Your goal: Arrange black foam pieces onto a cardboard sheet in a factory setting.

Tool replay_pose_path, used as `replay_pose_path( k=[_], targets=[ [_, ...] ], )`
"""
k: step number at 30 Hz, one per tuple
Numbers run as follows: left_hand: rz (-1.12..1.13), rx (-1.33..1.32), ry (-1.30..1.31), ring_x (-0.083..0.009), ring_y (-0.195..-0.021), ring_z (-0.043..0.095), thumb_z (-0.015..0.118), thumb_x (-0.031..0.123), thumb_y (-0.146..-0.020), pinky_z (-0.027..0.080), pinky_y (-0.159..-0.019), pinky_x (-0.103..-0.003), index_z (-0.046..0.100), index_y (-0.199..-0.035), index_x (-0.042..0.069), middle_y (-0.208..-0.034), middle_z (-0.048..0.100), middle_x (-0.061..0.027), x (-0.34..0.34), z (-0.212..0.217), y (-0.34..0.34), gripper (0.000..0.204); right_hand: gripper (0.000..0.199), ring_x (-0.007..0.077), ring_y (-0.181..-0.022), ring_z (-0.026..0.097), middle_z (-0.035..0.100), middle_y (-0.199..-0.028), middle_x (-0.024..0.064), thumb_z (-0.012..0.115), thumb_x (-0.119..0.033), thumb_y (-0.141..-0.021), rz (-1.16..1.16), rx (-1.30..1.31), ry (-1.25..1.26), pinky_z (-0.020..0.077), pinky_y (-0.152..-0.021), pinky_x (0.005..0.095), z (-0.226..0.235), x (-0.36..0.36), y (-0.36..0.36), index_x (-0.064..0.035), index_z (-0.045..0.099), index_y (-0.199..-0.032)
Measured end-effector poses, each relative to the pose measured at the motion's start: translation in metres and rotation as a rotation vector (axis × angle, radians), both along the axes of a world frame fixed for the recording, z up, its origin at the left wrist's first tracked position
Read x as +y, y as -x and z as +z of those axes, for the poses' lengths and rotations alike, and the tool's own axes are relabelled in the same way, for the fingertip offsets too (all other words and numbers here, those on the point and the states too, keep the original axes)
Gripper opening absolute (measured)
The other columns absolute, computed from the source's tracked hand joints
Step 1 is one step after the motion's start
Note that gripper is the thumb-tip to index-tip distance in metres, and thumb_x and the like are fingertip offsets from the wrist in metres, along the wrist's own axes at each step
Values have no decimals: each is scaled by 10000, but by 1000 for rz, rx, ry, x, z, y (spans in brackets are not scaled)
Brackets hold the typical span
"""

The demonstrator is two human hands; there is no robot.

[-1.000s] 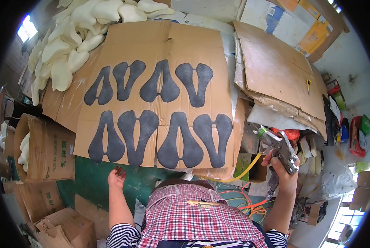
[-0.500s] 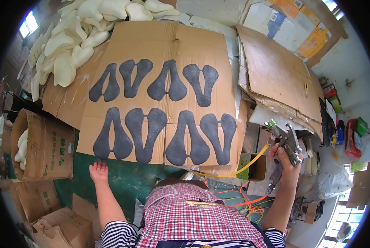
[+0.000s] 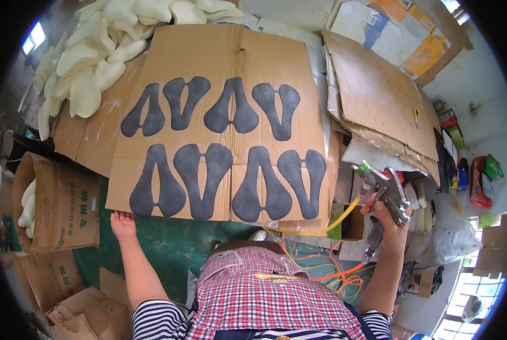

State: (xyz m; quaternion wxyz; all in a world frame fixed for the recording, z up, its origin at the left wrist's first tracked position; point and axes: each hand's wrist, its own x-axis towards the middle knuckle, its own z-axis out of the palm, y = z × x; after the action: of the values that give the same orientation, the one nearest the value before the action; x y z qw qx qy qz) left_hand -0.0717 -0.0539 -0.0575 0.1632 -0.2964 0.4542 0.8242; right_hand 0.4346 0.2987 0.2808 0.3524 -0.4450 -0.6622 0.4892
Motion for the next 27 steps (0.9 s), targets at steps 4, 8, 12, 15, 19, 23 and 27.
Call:
replay_pose_path(
  k=[4, 8, 12, 15, 19, 23, 27],
  targets=[
    [-51, 0, 20, -208, -949, 540, 381, 311, -999, 419, -843, -398, 544, -1148, 108, -1086, 603, -27, -4, -10, 8, 300, 354, 139, -735, 612, 632, -821, 63, 685, -137, -820, 125, -41, 13, 493, -701, 271, -1, -6, 7, 36, 565, -1105],
    [-90, -33, 5, -193, -941, 542, 418, 276, -995, 423, -839, -372, 571, -1099, 101, -1055, 609, -25, -6, -16, 14, 255, 432, 133, -735, 610, 632, -835, 62, 683, -158, -815, 69, -73, 7, 483, -681, 256, 2, -15, 8, 44, 547, -1172],
    [-90, -18, -31, -188, -921, 548, 452, 260, -991, 432, -829, -358, 576, -1093, 84, -1027, 612, -22, -9, -20, 15, 238, 476, 136, -732, 616, 634, -836, 62, 668, -144, -802, 34, -89, 48, 483, -680, 257, 8, -19, 10, 50, 527, -1212],
    [-87, -21, -31, -188, -910, 554, 453, 260, -996, 438, -824, -356, 573, -1095, 73, -1016, 613, -21, -5, -18, 14, 244, 339, 159, -713, 623, 637, -799, 73, 675, -152, -796, 30, -108, 9, 492, -680, 287, 10, -28, 17, 32, 580, -1064],
    [-79, 10, 3, -194, -890, 559, 453, 255, -996, 454, -814, -368, 566, -1074, 42, -1020, 597, -43, -7, -19, 14, 253, 233, 181, -701, 627, 639, -767, 84, 682, -172, -799, 10, -86, -50, 504, -693, 316, 8, -30, 20, 19, 624, -920],
    [-99, 7, 58, -205, -925, 563, 427, 251, -1008, 458, -831, -371, 558, -1091, 40, -1036, 603, -59, -8, -21, 18, 262, 243, 181, -701, 625, 636, -755, 81, 682, -183, -806, -56, -42, -70, 504, -696, 321, 9, -35, 21, 21, 624, -924],
    [-83, 0, 86, -214, -927, 563, 418, 225, -1008, 467, -843, -374, 553, -1087, 16, -1054, 591, -83, -2, -17, 7, 262, 354, 143, -721, 610, 626, -821, 69, 682, -141, -812, 22, -92, 24, 499, -684, 278, 6, -48, 3, 36, 558, -1093]
  ],
)
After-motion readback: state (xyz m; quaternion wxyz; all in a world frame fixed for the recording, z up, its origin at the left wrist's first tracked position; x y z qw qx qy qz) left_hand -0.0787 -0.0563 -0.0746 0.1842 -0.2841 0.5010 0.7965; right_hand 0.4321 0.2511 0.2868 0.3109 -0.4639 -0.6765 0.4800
